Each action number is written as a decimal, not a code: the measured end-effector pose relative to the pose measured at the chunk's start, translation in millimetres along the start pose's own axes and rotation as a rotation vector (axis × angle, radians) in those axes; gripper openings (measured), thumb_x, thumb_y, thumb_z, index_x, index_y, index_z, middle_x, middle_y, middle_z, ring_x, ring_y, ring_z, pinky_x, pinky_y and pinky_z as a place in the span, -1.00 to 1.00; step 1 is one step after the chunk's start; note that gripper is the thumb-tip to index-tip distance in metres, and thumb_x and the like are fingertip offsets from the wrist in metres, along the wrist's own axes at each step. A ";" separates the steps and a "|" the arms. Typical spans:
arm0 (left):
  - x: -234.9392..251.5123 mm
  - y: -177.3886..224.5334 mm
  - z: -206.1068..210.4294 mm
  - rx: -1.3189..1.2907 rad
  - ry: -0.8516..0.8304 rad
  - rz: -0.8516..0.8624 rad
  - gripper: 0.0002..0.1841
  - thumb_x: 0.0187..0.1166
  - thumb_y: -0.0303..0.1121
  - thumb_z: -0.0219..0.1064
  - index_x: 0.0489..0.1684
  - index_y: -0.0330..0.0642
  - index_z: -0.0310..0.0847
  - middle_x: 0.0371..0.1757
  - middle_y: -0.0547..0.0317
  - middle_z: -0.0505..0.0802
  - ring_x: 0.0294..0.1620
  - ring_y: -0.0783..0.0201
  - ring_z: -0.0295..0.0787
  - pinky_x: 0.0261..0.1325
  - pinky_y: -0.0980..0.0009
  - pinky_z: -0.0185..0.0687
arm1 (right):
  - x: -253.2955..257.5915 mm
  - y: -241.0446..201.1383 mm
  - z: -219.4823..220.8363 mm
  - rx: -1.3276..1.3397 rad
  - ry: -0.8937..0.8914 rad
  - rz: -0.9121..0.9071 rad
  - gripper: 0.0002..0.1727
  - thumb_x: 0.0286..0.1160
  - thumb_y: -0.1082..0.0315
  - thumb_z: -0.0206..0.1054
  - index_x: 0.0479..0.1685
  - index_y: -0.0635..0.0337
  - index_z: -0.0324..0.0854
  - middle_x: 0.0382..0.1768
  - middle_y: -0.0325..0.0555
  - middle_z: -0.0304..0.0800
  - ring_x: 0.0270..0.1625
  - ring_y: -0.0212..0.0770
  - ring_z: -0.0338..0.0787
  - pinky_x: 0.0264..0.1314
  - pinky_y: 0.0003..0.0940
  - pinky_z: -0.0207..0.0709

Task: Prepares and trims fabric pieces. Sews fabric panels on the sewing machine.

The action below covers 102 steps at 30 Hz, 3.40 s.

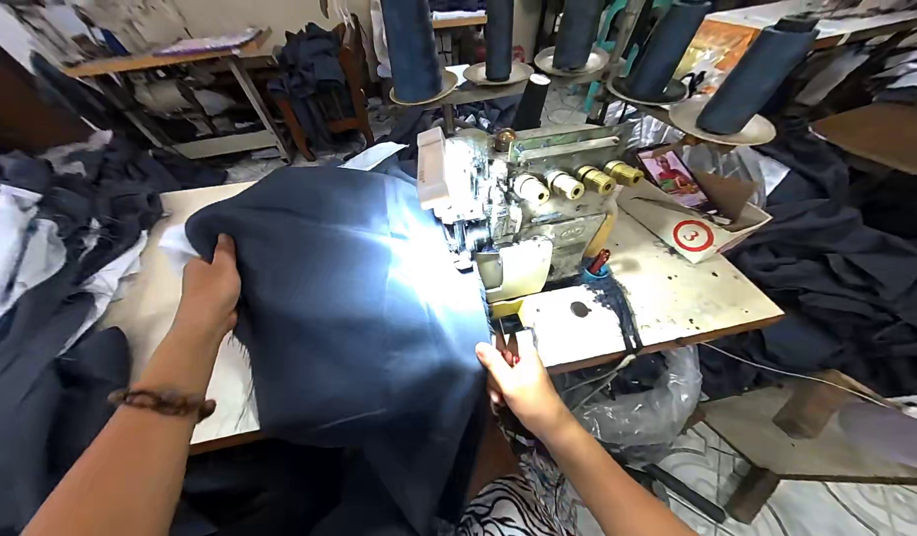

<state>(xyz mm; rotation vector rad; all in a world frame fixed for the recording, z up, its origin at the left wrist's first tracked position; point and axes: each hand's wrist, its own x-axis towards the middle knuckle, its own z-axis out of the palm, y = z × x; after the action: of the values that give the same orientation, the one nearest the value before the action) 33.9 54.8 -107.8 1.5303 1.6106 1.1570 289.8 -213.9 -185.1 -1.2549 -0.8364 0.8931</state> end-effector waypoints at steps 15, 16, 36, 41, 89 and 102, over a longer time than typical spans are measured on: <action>-211.6 12.5 25.8 0.408 -0.484 0.983 -0.56 0.56 -0.06 0.38 0.24 -0.19 0.73 0.14 -0.02 0.86 0.05 0.07 0.87 0.02 0.07 0.83 | -84.9 65.1 21.4 0.124 -0.063 0.091 -0.89 0.54 0.27 0.27 -0.26 0.08 0.63 -0.70 -0.53 0.48 -0.68 -0.58 0.47 -0.59 -0.58 0.44; -242.5 3.2 37.4 0.372 -0.632 0.884 -0.50 0.53 -0.03 0.42 0.30 -0.20 0.69 0.19 -0.06 0.83 0.05 0.04 0.87 0.01 0.08 0.84 | -105.6 78.8 23.1 0.147 -0.076 0.135 -0.88 0.53 0.24 0.28 -0.22 0.07 0.65 -0.68 -0.54 0.52 -0.67 -0.60 0.49 -0.57 -0.59 0.45; -288.7 -125.2 -94.4 0.408 -0.318 0.140 -0.65 0.79 -0.43 0.08 0.43 -0.44 0.46 0.31 -0.28 0.72 0.30 0.02 0.71 0.42 -0.03 0.57 | -139.1 121.4 -14.8 0.117 -0.029 0.437 -0.87 0.67 0.40 0.24 -0.29 0.16 0.47 -0.72 -0.40 0.43 -0.74 -0.49 0.45 -0.60 -0.53 0.52; -334.5 -45.0 -162.6 0.101 -0.113 0.422 -0.81 0.76 -0.35 0.07 0.13 -0.07 0.57 0.07 0.57 0.74 0.16 0.66 0.64 0.27 0.58 0.56 | -162.8 100.0 -6.9 0.242 -0.084 0.486 -0.84 0.75 0.33 0.15 -0.29 0.06 0.46 -0.80 -0.42 0.35 -0.80 -0.49 0.39 -0.64 -0.56 0.49; -33.7 133.6 119.1 1.006 -0.744 0.427 -0.07 0.70 0.09 0.25 0.96 -0.01 -0.26 0.95 -0.05 -0.06 0.86 -0.18 0.11 0.69 -0.28 0.13 | -35.0 33.8 -4.4 -0.067 -0.008 0.073 -0.83 0.57 0.33 0.19 -0.40 0.02 0.58 -0.68 -0.56 0.49 -0.71 -0.66 0.51 -0.63 -0.68 0.50; -85.5 102.5 115.5 0.503 -0.247 1.001 -0.66 0.60 -0.24 0.37 0.15 -0.33 0.72 0.09 -0.24 0.82 0.13 -0.23 0.78 0.24 -0.28 0.54 | 13.4 -10.1 18.0 0.288 0.084 0.203 -0.80 0.72 0.45 0.18 -0.35 0.11 0.44 -0.73 -0.40 0.45 -0.82 -0.55 0.38 -0.76 -0.63 0.41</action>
<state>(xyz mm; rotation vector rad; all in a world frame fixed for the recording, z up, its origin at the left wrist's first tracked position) 192.5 -15.4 -74.9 2.8555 0.9690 0.9607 280.3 -195.2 -172.4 -1.1273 -0.4990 1.0742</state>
